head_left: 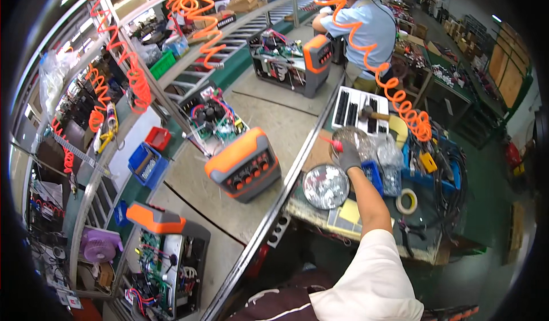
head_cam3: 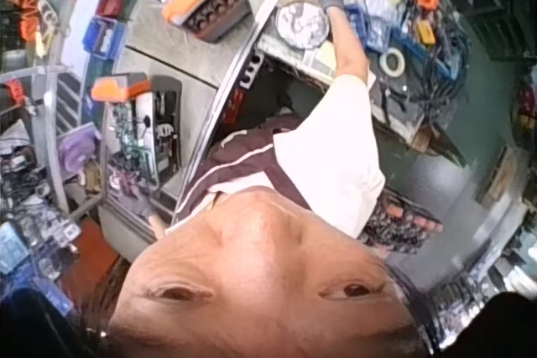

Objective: The person assembles an electronic device by placing a circuit board into a metal chassis and securing it with a red electric screwdriver. They then attach an orange plastic cover to the unit, tightening screws to complete the assembly.

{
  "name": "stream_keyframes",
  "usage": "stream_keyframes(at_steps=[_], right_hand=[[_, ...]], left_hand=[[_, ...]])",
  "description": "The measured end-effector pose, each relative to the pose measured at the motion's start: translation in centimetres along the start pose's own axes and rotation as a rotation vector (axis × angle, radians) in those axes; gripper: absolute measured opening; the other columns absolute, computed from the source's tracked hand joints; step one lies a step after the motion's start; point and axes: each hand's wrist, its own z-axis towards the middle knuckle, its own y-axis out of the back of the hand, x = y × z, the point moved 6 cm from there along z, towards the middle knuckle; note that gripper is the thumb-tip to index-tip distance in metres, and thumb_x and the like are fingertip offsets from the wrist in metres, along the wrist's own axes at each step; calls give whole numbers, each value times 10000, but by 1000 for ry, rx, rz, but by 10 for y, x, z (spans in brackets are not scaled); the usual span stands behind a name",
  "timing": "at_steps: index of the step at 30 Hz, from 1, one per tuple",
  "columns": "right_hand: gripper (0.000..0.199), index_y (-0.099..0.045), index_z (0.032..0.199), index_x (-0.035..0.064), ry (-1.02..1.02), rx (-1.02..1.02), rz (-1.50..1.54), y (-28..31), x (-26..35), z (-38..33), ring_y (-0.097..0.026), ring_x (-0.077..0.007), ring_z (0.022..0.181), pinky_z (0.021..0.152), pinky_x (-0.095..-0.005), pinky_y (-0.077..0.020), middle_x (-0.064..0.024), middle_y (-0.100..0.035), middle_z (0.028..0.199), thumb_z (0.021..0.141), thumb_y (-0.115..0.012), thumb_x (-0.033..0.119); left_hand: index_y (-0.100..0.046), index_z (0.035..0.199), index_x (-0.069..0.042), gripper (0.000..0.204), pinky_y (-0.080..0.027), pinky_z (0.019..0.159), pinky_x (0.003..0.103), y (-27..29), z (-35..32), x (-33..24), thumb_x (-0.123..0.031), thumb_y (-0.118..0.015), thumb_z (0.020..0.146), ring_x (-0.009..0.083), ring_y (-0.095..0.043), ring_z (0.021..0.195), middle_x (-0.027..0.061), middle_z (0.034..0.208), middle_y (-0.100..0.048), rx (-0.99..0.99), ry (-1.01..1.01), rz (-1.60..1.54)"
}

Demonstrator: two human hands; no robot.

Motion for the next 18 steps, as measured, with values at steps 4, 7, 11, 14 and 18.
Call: stream_keyframes(at_steps=[4, 7, 11, 14, 18], right_hand=[[280, -614, 1093, 88, -132, 149, -249, -17, 1, 16, -604, -353, 1064, 929, -467, -471, -159, -640, 1099, 834, -592, 191], [303, -615, 1089, 92, -189, 274, -327, -9, 7, 23, -605, -344, 1068, 920, -467, -472, -157, -644, 1089, 811, -627, 213], [379, -599, 1123, 87, -466, 116, -17, -1, -21, 13, -600, -342, 1066, 924, -445, -467, -192, -642, 1071, 775, -679, 213], [418, -565, 1158, 57, -371, -232, 431, 10, -27, -3, -636, -292, 954, 846, -416, -509, -151, -637, 982, 800, -698, 228], [505, -517, 1258, 53, -414, -150, 1504, 51, 66, -51, -631, -198, 851, 752, -364, -536, -83, -610, 931, 831, -703, 251]], left_hand=[[-525, 1287, -6, 530, -429, 959, 405, 7, 5, -25, -406, -523, 938, 308, -545, 1108, 177, 1226, -527, 13, 55, 84], [-526, 1279, -15, 529, -438, 944, 398, 3, 13, -35, -418, -523, 937, 295, -552, 1091, 165, 1198, -535, 17, 72, 109], [-528, 1269, -27, 527, -448, 924, 390, -20, 27, -46, -435, -523, 935, 278, -563, 1067, 150, 1161, -546, 14, 53, 80], [-529, 1261, -36, 525, -457, 909, 383, -35, 34, -57, -447, -523, 934, 265, -571, 1049, 139, 1132, -554, -7, 27, 43], [-531, 1250, -48, 524, -467, 888, 374, -24, 18, -48, -464, -523, 932, 248, -581, 1025, 123, 1095, -565, -71, 47, 24]])
